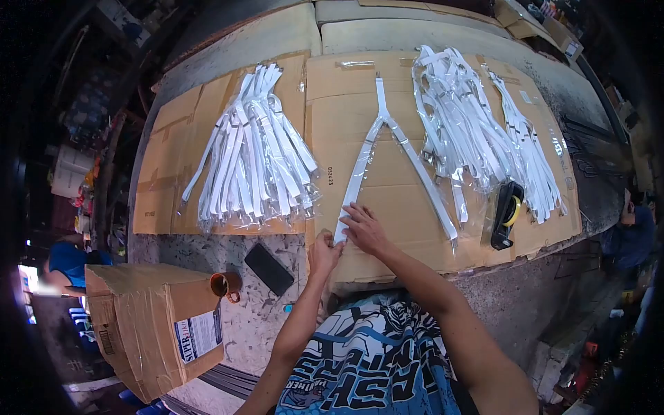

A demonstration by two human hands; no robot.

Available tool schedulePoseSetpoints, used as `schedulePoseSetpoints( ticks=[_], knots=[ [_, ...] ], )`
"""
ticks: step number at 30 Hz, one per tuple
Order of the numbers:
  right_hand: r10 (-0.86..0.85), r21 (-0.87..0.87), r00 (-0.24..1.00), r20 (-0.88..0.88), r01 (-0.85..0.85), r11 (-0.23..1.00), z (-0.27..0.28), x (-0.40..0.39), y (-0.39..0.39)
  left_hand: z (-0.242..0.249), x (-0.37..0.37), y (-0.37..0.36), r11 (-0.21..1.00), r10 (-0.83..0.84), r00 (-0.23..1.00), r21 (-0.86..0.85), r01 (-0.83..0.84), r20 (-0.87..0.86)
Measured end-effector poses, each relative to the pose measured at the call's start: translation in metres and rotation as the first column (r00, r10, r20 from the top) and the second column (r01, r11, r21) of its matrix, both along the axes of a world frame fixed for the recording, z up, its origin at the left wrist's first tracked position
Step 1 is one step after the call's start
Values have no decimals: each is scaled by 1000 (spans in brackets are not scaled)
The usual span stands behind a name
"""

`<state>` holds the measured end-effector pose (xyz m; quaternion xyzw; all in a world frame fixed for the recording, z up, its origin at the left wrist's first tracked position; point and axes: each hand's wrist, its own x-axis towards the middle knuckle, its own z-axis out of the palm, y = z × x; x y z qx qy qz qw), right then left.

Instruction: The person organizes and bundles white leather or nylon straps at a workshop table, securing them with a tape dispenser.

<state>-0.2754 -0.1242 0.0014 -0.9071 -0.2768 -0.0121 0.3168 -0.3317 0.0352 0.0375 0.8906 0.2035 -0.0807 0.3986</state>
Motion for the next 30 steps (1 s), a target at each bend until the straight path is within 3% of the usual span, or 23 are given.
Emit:
schedulePoseSetpoints(
  ticks=[4, 7, 8, 10, 19, 25, 28, 30],
  knots=[
    [-22, 12, 1000, 4, 22, 1000, 3, 1, 4, -14, 2, 0, 1000, -14, 1000, -3, 14, 3],
    [-44, 59, 998, 46, 41, 997, 7, 0, 5, -52, 3, 7, 967, 27, 999, -253, -34, -32],
    [-39, 65, 998, 53, 36, 997, 9, -2, 3, -54, 3, 9, 966, 33, 998, -255, -47, -56],
    [-7, 45, 999, 54, 4, 999, 8, -4, 0, -37, 3, 8, 963, 48, 993, -259, -74, -104],
    [122, -204, 992, 41, -111, 973, -1, -13, -8, -15, -38, 9, 995, -32, 999, -94, 30, -13],
    [139, -216, 988, 64, -122, 969, -3, -13, -11, -12, -74, 22, 968, 13, 998, -251, -28, -63],
    [138, -221, 989, 55, -122, 968, -5, -5, -14, -22, -91, 36, 944, 29, 1000, -328, -28, -2],
    [112, -225, 992, 53, -97, 969, -9, 7, -17, -20, -98, 48, 929, -7, 998, -371, -17, -63]
  ],
)
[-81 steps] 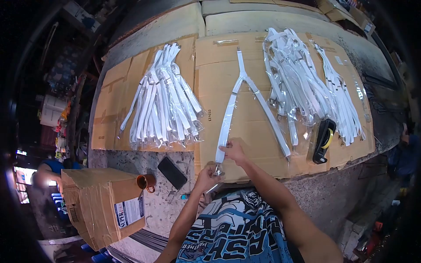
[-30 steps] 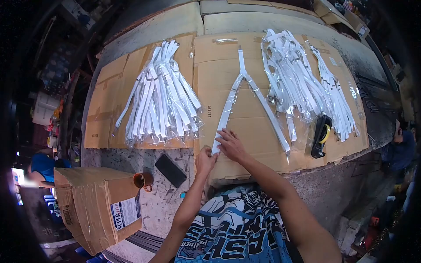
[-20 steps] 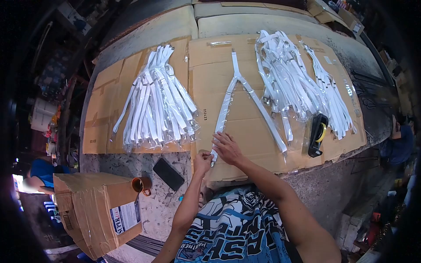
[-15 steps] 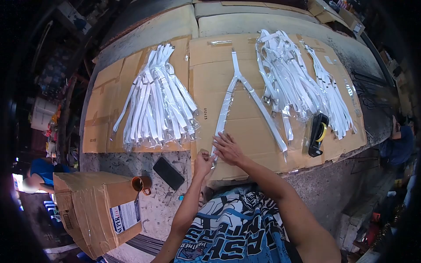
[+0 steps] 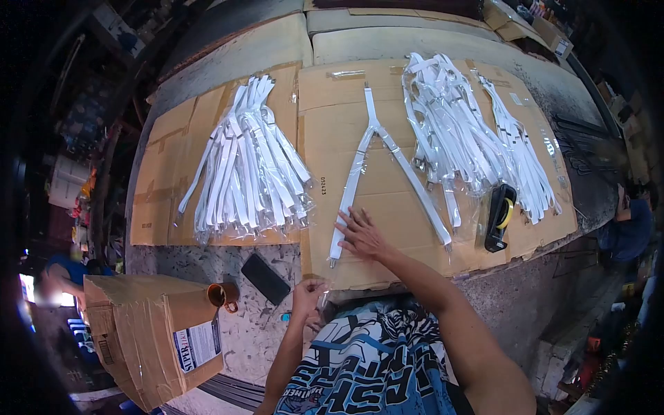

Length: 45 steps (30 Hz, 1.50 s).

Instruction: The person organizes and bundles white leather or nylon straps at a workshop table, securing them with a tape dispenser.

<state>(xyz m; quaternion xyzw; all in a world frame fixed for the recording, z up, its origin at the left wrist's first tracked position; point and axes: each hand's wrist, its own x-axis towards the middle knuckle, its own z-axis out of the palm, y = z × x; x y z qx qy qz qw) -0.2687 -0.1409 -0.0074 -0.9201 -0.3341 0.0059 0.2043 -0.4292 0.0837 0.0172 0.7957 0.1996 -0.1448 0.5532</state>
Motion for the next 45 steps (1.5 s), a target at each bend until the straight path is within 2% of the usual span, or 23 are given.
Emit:
schedulePoseSetpoints(
  ticks=[4, 8, 11, 14, 17, 21, 25, 28, 31, 34, 37, 39, 40, 42, 45],
  knots=[
    [-102, -1, 995, -17, 102, 995, -10, 37, -5, -5, -9, 34, 996, -72, 981, 31, 79, -178],
    [-182, -91, 982, -54, 177, 980, -8, 77, -13, -16, -19, 60, 990, -137, 973, -5, 138, -185],
    [-236, -164, 970, -65, 223, 961, -4, 106, -18, 4, -18, 59, 986, -38, 974, -164, 0, -225],
    [-313, -197, 948, -61, 296, 935, 1, 138, -30, 15, -22, 55, 976, 16, 985, -213, -53, -170],
    [-361, -169, 932, -33, 351, 921, 2, 173, -46, 33, -25, 45, 983, 106, 984, -132, -126, -145],
    [-389, -181, 919, -64, 373, 910, 2, 217, -63, 39, -31, 32, 939, 246, 960, -214, -270, -132],
    [-340, -287, 932, -127, 294, 912, 2, 248, -70, 55, -29, 20, 958, 194, 955, -167, -234, -225],
    [-305, -270, 947, -103, 268, 925, -9, 269, -70, 46, -34, 14, 949, 205, 942, -180, -258, -266],
    [-280, -256, 952, -128, 241, 936, -2, 286, -71, 40, -42, 12, 948, 255, 932, -123, -294, -257],
    [-288, -263, 957, -35, 269, 926, 12, 290, -64, 40, -51, 10, 891, 411, 880, -101, -443, -237],
    [-118, -76, 953, 279, 144, 987, -10, 254, -46, 45, -59, 10, 811, 532, 811, -126, -571, -244],
    [-54, -55, 994, 92, 59, 997, -4, 175, -22, 44, -61, 10, 768, 579, 777, -154, -622, -247],
    [93, -6, 986, 138, -93, 996, 24, 130, -14, 42, -63, 12, 767, 577, 780, -166, -619, -244],
    [418, -47, 896, 151, -416, 908, 33, 73, -4, 35, -67, 14, 767, 568, 788, -192, -612, -239],
    [439, -84, 897, 55, -434, 897, 45, 26, 16, 45, -61, 15, 795, 518, 819, -214, -567, -246]
  ],
)
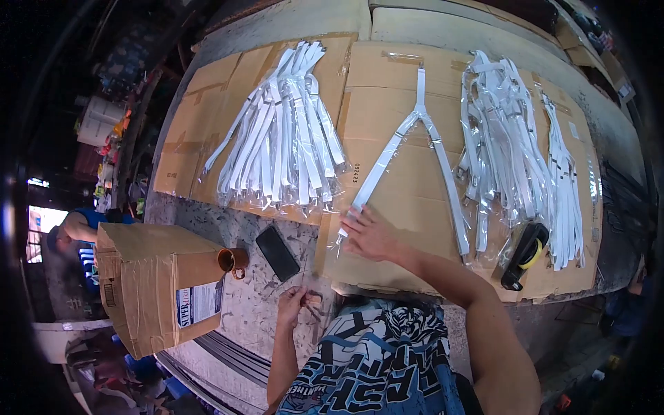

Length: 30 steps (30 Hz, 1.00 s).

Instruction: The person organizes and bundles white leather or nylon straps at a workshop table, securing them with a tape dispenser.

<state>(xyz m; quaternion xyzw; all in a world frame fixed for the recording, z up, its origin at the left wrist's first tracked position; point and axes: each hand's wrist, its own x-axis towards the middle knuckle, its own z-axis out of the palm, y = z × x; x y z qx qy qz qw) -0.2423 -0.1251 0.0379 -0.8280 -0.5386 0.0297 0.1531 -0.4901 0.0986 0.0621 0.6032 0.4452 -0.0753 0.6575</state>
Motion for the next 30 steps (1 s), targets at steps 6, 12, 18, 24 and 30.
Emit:
schedulePoseSetpoints(
  ticks=[6, 12, 18, 24, 30],
  knots=[
    [-16, -39, 999, -31, 15, 999, -13, -12, 13, 3, -1, 1, 995, -90, 991, 61, 84, 104],
    [-18, -73, 1000, -12, 17, 997, -13, -14, 16, 39, 31, -10, 863, -180, 945, 505, 19, 273],
    [-22, 81, 997, -78, 29, 996, 17, -22, 12, 56, 86, -15, 705, -415, 834, 707, 42, 365],
    [-142, 59, 775, -616, 225, 972, 60, -49, 20, 15, 147, -21, 884, -397, 868, 378, 274, 299],
    [-139, 59, 881, -453, 185, 981, 25, -67, 29, 23, 126, 7, 518, -627, 778, 768, 377, 42]
  ],
)
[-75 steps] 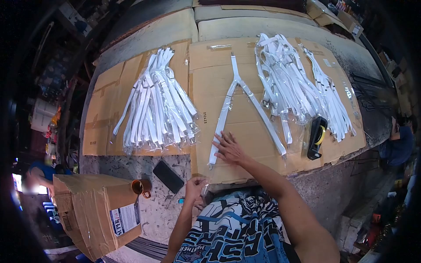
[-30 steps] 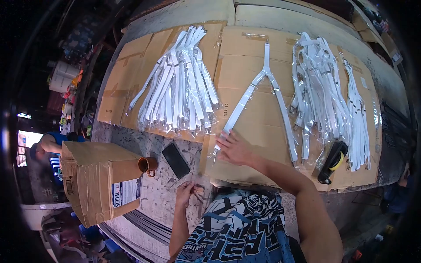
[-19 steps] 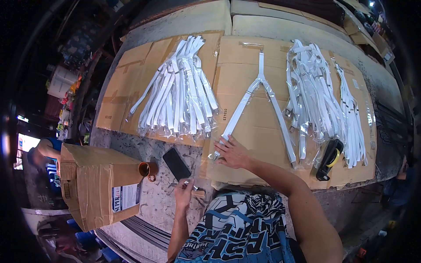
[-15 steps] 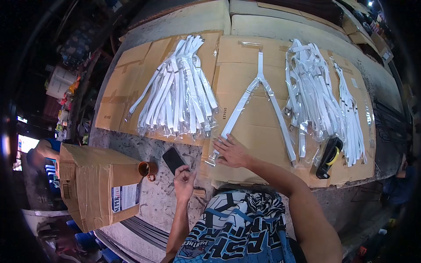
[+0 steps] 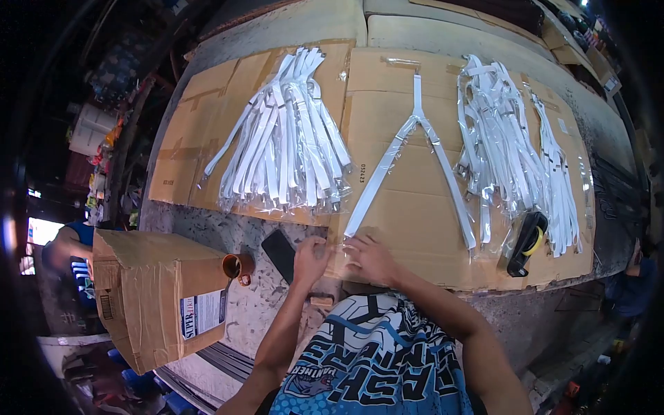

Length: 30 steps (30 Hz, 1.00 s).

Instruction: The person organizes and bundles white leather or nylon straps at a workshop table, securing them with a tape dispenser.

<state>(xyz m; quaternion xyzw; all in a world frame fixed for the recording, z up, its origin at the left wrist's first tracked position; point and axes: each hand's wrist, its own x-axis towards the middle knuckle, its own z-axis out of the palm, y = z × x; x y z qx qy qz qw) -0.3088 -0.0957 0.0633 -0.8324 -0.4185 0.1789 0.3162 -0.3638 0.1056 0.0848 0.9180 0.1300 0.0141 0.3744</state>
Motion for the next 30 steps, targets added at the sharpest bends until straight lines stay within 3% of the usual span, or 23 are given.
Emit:
schedulePoseSetpoints(
  ticks=[2, 5, 11, 15, 18, 21, 25, 26, 28, 30],
  knots=[
    [121, 28, 955, 272, -133, 991, -4, -12, 1, -15, -17, 0, 998, -33, 998, 52, 31, 46],
    [183, -162, 927, 327, -136, 977, -17, -23, 4, -52, -31, -5, 994, -73, 991, 85, 64, 115],
    [151, -88, 974, 168, -137, 987, -18, -20, 5, -40, -32, -20, 985, 37, 999, 168, -40, 20],
    [113, -146, 959, 261, -77, 986, -8, -13, 5, -33, -37, -17, 989, 58, 991, 140, -41, -124],
    [39, -117, 959, 280, -7, 993, -9, -4, 9, -47, -40, -12, 985, 75, 994, 163, -62, -73],
    [26, -143, 961, 274, 14, 990, -24, 10, 12, -44, -36, -6, 987, 162, 948, 56, -153, -274],
    [58, -157, 963, 262, -17, 987, -23, 20, 8, -41, -51, 26, 990, 26, 938, -122, -72, -345],
    [61, -155, 966, 249, -22, 988, -17, 21, 6, -34, -51, 32, 967, 31, 924, -221, -123, -381],
    [40, -57, 983, 181, -30, 998, 2, 18, 4, -6, -44, 37, 885, 34, 890, -401, -239, -454],
    [25, 38, 995, 97, -29, 999, 25, 14, 5, 6, -23, 32, 886, -11, 912, -426, -180, -409]
  ],
)
